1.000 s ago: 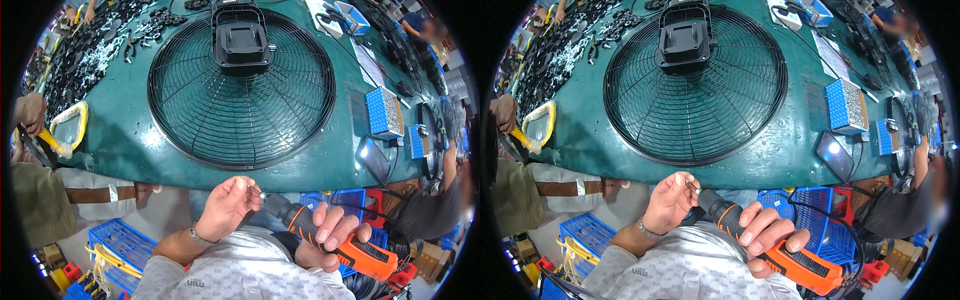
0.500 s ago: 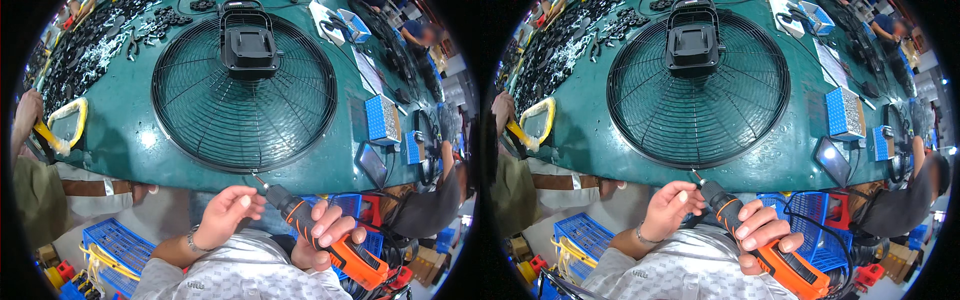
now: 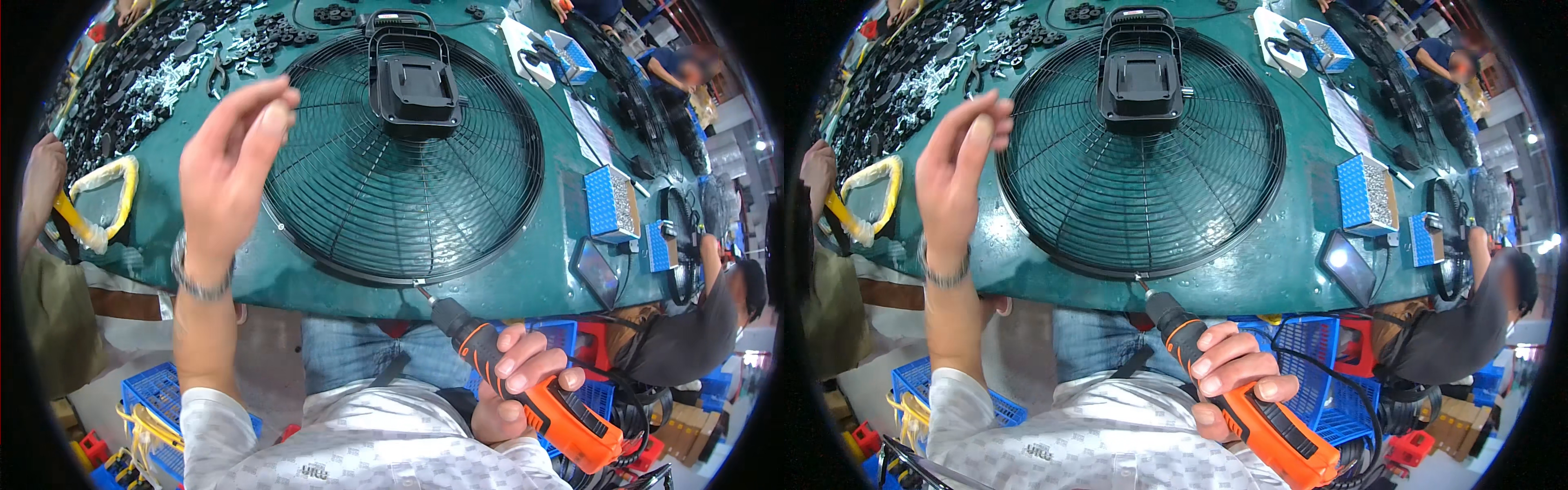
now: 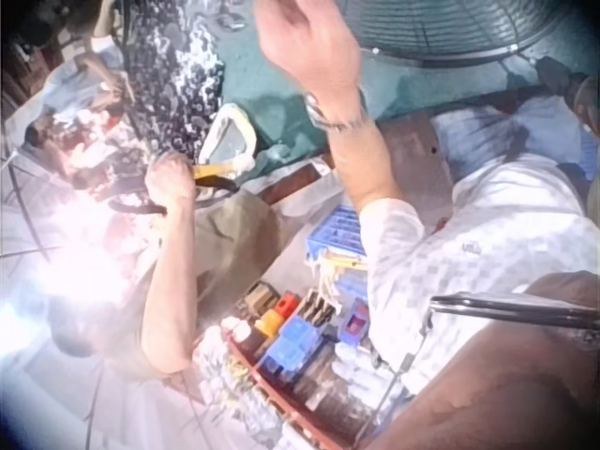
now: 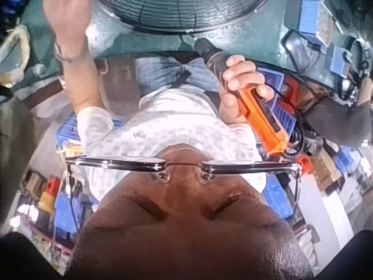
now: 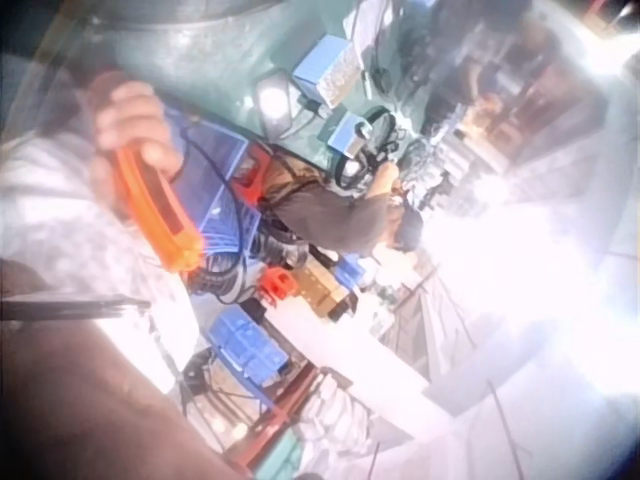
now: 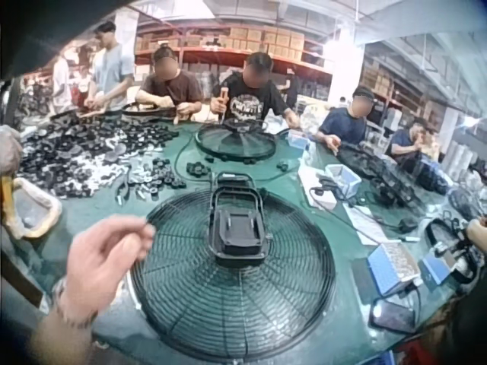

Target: Assembling the metal grill and components of industrial-style fans using a power screwdriver.

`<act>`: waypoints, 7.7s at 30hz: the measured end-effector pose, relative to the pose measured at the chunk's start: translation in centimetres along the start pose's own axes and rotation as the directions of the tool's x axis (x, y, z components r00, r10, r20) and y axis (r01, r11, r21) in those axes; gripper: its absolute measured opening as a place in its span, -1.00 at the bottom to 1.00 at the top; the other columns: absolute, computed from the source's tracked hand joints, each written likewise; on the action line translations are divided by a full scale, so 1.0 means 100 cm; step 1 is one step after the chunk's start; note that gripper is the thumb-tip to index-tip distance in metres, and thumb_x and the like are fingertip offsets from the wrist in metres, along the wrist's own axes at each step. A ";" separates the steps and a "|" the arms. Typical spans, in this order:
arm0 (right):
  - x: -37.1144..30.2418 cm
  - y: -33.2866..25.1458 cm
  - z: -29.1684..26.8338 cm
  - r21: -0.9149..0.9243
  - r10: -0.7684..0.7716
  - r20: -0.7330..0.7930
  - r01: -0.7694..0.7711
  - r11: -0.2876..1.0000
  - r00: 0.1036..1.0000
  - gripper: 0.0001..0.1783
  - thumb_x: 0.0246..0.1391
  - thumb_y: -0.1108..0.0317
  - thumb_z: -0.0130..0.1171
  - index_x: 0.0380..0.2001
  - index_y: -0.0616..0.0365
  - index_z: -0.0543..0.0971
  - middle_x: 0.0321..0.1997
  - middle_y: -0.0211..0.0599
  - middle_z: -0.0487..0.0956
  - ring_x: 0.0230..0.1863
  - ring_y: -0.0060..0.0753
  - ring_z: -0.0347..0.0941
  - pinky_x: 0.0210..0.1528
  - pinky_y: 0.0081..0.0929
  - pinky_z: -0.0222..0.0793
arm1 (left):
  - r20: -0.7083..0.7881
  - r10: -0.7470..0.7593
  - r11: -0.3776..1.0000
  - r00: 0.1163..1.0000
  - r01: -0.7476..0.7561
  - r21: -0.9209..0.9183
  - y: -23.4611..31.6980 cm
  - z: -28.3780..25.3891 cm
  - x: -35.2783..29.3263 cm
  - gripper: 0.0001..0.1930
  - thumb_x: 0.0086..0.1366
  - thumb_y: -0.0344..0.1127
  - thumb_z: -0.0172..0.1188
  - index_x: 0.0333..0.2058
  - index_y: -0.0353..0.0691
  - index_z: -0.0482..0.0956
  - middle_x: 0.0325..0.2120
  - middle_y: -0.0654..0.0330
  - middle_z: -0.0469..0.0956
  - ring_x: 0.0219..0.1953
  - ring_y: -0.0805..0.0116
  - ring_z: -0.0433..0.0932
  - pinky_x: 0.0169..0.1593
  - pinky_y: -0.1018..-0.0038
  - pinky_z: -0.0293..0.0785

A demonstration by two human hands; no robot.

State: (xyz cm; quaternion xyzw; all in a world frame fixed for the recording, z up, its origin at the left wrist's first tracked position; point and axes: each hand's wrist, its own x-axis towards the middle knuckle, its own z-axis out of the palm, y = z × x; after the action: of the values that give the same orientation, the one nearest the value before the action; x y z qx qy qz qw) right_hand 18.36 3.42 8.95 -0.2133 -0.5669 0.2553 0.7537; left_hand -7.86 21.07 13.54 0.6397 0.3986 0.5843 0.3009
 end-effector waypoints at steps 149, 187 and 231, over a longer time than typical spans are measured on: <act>0.055 -0.074 -0.135 -0.272 -0.195 -0.614 0.026 0.962 0.765 -0.40 -0.03 0.43 0.13 0.12 0.28 0.25 -0.39 -0.26 0.47 -0.38 -0.34 0.46 -0.19 -0.22 0.47 | 0.445 0.227 0.571 0.867 -0.488 0.660 -0.003 0.064 -0.112 -0.27 0.09 0.06 0.33 0.16 -0.22 0.39 0.27 -0.10 0.24 0.32 -0.15 0.16 0.35 -0.10 -0.07; 0.061 -0.034 -0.073 -0.199 0.102 -0.461 -0.215 0.956 0.882 -0.45 0.14 0.46 0.10 0.18 0.30 0.23 -0.39 -0.29 0.43 -0.35 -0.45 0.37 -0.16 -0.40 0.36 | 0.378 0.239 0.753 0.894 -0.417 0.510 -0.011 0.033 -0.113 -0.34 0.02 -0.04 0.35 0.12 -0.11 0.46 0.22 0.03 0.31 0.26 0.02 0.27 0.34 0.00 0.06; 0.092 -0.053 -0.173 0.058 0.227 -0.489 -0.228 0.972 0.842 -0.42 -0.06 0.49 0.21 0.09 0.23 0.32 -0.40 -0.25 0.47 -0.40 -0.34 0.47 -0.21 -0.24 0.48 | 0.223 0.200 0.757 0.954 -0.295 0.583 0.042 0.064 0.009 -0.64 0.21 -0.48 0.21 0.00 -0.38 0.51 0.01 -0.07 0.52 0.04 -0.01 0.51 0.11 0.28 0.41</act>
State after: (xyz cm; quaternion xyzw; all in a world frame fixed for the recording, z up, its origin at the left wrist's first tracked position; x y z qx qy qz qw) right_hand 37.83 4.53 14.42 -0.3378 -0.3274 0.2792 0.8371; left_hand -0.90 20.27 16.74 0.7904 0.4540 0.4104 0.0268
